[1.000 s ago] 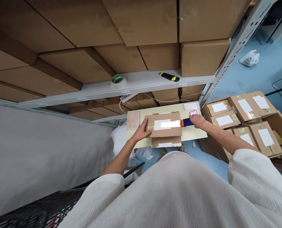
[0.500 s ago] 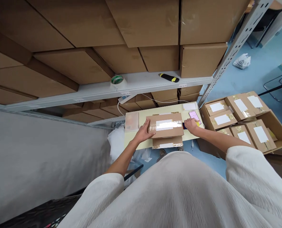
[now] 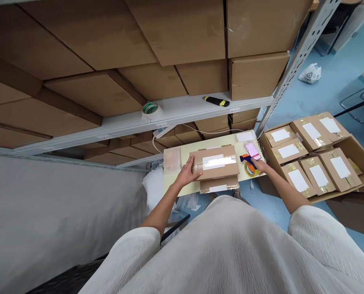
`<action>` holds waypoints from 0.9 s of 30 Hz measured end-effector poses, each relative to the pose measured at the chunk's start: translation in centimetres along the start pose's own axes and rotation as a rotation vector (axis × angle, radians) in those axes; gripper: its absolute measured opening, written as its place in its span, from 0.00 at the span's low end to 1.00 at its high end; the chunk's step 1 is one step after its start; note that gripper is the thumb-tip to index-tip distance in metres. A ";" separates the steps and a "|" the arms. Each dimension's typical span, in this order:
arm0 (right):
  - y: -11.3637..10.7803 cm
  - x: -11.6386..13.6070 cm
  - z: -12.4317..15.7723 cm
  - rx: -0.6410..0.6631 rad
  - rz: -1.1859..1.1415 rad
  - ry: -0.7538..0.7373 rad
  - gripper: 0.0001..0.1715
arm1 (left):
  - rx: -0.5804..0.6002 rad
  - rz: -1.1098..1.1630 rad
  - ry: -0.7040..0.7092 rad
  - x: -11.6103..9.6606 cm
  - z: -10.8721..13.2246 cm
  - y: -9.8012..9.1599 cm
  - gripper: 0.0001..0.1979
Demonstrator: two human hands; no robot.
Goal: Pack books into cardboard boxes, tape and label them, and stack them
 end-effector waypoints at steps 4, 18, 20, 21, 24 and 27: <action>2.5 -0.9 -0.2 -0.034 0.115 -0.038 0.31 | 0.010 -0.024 -0.024 0.1 0.2 -0.2 0.63; 10.0 0.7 -1.2 -0.271 0.502 -0.042 0.29 | -0.010 0.006 -0.050 2.1 0.8 -1.2 0.63; 10.6 0.9 -1.8 -0.271 0.485 -0.021 0.30 | -0.023 0.025 -0.042 2.2 0.8 -0.9 0.63; 10.9 1.0 -2.1 -0.259 0.472 -0.017 0.31 | -0.030 0.034 -0.039 2.2 0.7 -0.8 0.63; 11.3 0.8 -2.8 -0.216 0.439 -0.024 0.33 | -0.045 0.049 -0.027 2.4 0.6 -0.6 0.64; 11.3 0.4 -2.8 -0.212 0.400 -0.028 0.32 | -0.049 0.044 -0.010 2.5 0.5 -0.6 0.63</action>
Point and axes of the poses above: each hand's wrist, its own z-axis away from the middle knuckle, its own y-axis out of the palm, x = y × z, the point moved 2 cm from there along -z, towards the middle knuckle, and after that the axes turned 11 degrees about x, right-handed, at the moved point
